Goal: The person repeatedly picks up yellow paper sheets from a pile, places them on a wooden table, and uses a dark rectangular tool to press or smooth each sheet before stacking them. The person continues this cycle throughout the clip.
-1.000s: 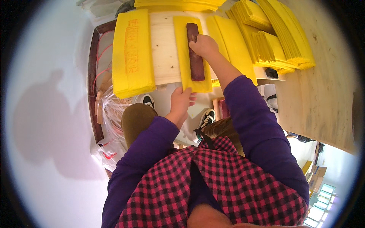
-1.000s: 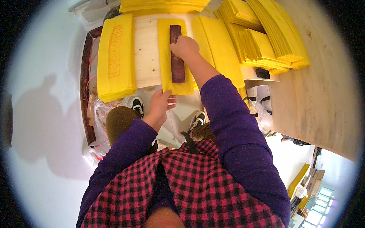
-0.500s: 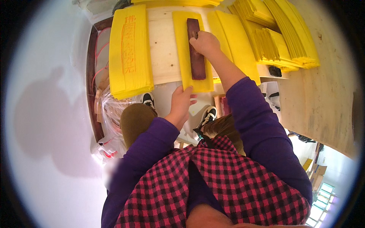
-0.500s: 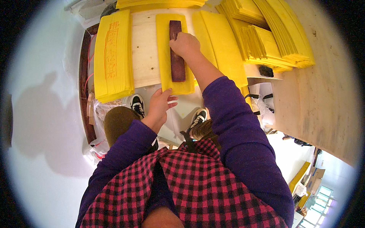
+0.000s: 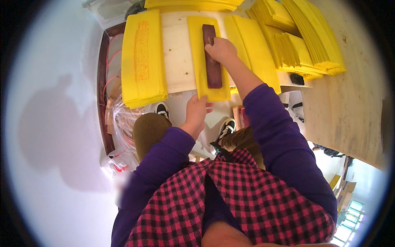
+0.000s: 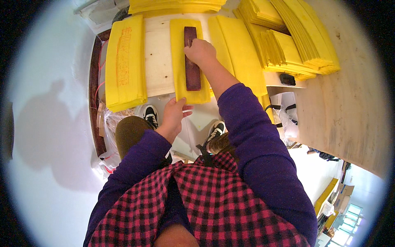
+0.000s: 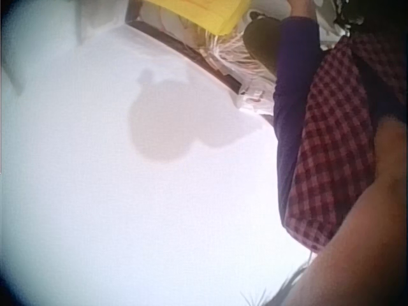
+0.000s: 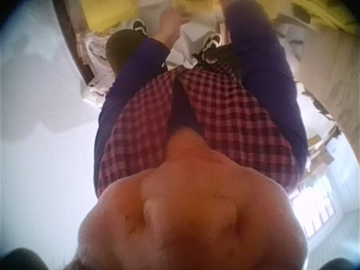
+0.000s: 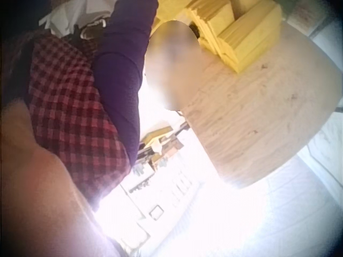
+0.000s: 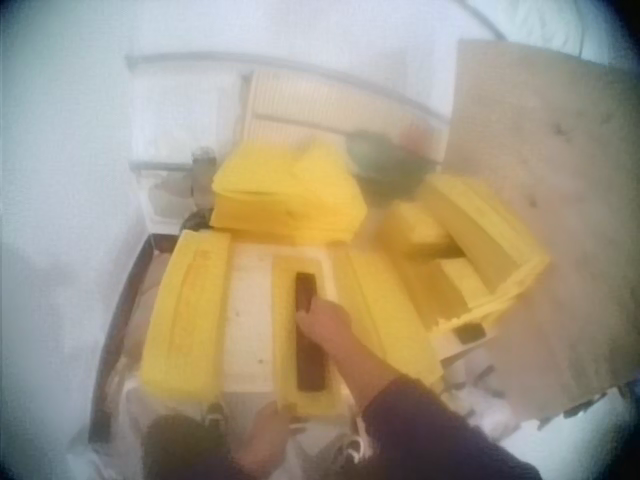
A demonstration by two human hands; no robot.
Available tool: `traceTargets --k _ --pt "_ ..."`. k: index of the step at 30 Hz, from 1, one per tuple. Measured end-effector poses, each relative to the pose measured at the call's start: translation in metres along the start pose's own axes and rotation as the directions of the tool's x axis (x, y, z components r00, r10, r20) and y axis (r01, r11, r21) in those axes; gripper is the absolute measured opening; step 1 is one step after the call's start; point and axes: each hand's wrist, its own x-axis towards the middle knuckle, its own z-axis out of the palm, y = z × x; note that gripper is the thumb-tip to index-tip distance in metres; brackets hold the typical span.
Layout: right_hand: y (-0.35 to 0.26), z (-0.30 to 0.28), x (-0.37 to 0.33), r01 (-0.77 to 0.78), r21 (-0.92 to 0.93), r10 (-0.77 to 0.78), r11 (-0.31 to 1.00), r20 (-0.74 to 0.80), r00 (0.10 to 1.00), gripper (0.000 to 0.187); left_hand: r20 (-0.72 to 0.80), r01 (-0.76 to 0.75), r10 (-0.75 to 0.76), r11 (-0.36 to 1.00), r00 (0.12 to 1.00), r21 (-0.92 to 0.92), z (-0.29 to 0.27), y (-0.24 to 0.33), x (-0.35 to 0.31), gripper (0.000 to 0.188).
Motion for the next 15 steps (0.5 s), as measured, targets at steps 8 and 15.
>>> traceTargets --k 8,15 --pt "0.027 -0.026 -0.001 0.066 0.306 -0.03 0.95 -0.121 0.992 0.041 -0.006 -0.023 0.023 1.0 1.0 -0.012 -0.008 -0.009 0.008 0.018" --pt "0.069 -0.076 -0.08 0.048 0.79 0.134 0.611 -0.163 0.978 0.029 0.088 -0.044 0.073 0.955 0.993 -0.295 -0.003 -0.007 0.006 0.02"
